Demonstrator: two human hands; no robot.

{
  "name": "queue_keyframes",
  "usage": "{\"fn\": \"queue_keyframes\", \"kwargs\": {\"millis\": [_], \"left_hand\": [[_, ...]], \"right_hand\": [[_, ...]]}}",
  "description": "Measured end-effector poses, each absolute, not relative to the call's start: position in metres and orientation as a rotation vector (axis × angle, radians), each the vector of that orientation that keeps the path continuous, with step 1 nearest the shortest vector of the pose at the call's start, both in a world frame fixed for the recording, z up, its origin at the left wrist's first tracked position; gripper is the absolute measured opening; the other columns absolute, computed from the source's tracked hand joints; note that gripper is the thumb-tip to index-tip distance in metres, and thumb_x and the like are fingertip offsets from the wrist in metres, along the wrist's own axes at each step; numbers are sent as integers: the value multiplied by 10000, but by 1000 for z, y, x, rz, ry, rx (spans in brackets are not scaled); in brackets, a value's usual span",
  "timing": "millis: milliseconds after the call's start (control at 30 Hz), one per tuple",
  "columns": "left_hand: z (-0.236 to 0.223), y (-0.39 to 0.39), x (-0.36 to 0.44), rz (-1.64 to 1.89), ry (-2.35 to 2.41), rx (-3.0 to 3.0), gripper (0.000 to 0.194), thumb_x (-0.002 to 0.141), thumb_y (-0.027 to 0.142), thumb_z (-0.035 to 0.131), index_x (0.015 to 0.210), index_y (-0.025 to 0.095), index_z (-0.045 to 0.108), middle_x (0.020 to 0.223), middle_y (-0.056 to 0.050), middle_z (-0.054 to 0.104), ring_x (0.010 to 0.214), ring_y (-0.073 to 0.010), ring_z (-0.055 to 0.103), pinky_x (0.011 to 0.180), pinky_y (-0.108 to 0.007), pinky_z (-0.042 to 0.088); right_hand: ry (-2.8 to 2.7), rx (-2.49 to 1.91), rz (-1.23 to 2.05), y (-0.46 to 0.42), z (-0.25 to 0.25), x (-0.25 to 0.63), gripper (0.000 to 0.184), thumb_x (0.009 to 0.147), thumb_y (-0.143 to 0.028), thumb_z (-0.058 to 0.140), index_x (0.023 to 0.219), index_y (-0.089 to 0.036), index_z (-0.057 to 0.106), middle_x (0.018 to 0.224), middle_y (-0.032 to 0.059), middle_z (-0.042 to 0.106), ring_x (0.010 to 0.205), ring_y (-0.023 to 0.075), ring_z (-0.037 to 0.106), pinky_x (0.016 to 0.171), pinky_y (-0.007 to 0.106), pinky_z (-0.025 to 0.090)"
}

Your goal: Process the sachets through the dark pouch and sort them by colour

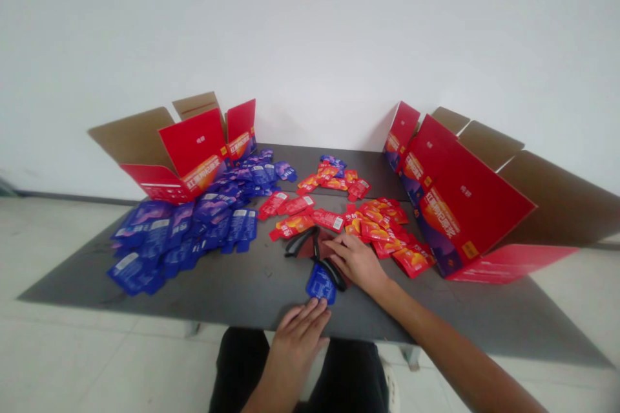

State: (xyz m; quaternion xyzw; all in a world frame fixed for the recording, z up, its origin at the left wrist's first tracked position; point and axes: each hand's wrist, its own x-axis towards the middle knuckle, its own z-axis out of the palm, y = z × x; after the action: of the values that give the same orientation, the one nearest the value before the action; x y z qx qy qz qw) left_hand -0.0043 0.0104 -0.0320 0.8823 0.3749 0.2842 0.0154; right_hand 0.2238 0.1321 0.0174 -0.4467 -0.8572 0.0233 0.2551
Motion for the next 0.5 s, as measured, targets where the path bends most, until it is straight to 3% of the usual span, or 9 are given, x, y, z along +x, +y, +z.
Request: {"fn": "queue_keyframes", "kwargs": {"millis": [167,333,500], "left_hand": [[-32,10,-3,905,1178,2734,309,1048,218,468,1317,195,618,1357,-69,679,1245,-226,652,988,-409,567],[-33,8,-1,884,1237,2637,248,1047,222,466,1153,200,690,1113,-55,782,1031,-230,747,960,-427,574],[-31,9,-3,875,1160,2734,299,1050,210,465,1312,176,604,1357,-64,681,1231,-244,659,961,-443,563]], "right_hand": [[-2286,-1214,5,124,36,221,339,1018,-243,523,1345,-238,613,1150,104,661,1048,249,624,924,419,559],[-2455,-1049,176,72,30,199,347,1012,-223,533,1349,-265,607,1131,65,681,1024,212,632,849,328,579],[-2367,-1187,55,112,20,216,310,1006,-258,566,1305,-235,644,1112,81,682,1021,221,638,883,356,574]]}}
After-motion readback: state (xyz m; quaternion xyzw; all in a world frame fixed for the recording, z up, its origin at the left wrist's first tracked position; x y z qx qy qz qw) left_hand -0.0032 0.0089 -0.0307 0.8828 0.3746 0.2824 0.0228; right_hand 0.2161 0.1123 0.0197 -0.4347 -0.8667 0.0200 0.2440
